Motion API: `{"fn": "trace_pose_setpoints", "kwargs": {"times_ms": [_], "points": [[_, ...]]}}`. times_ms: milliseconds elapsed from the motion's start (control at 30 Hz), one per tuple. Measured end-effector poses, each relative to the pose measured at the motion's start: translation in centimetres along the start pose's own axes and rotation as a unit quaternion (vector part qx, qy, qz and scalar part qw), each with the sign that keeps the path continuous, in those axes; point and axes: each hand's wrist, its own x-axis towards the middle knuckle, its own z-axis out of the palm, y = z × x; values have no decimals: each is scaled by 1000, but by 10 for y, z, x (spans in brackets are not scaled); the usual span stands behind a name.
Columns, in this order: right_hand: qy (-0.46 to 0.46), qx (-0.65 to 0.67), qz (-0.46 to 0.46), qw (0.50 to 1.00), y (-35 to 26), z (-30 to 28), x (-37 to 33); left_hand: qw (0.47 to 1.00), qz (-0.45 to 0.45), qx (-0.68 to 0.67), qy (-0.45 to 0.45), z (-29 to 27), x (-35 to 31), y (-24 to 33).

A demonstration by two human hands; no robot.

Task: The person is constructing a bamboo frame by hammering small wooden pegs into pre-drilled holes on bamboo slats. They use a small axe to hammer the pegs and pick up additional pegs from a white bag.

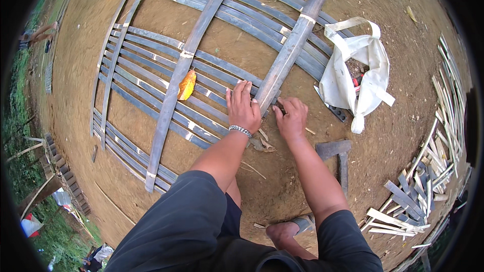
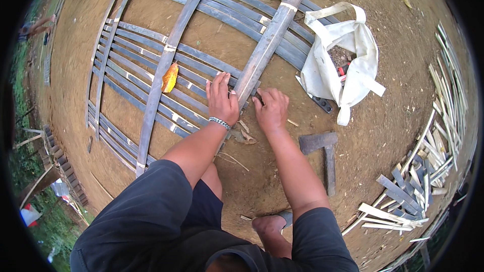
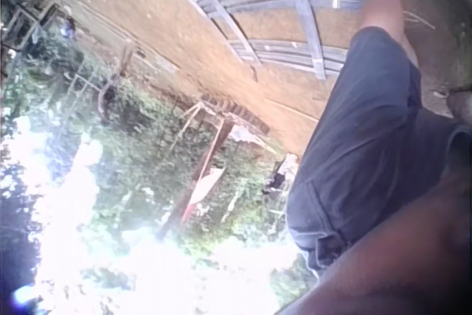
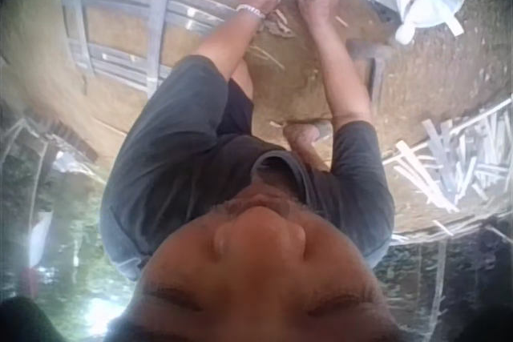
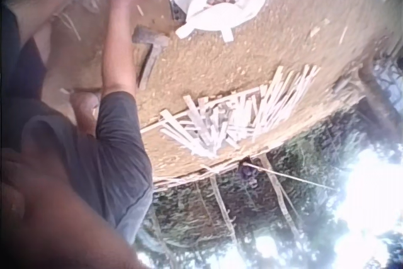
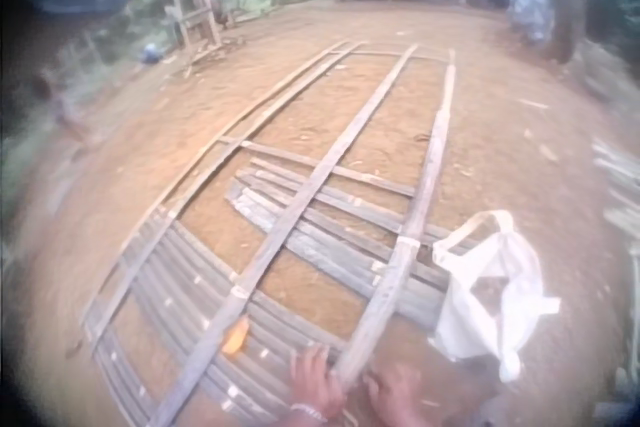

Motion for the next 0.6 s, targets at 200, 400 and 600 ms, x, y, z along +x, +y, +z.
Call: {"fn": "trace_pose_setpoints", "kwargs": {"times_ms": [200,400,600], "points": [[1,-2,-17,1000,5,0,4,1000,5,25,10,3,0,3],[4,2,-12,1000,10,5,0,997,-16,60,-41,-2,3,6],[-30,4,11,999,-2,1,4,998,-16,55,-33,-11,3,8]]}}
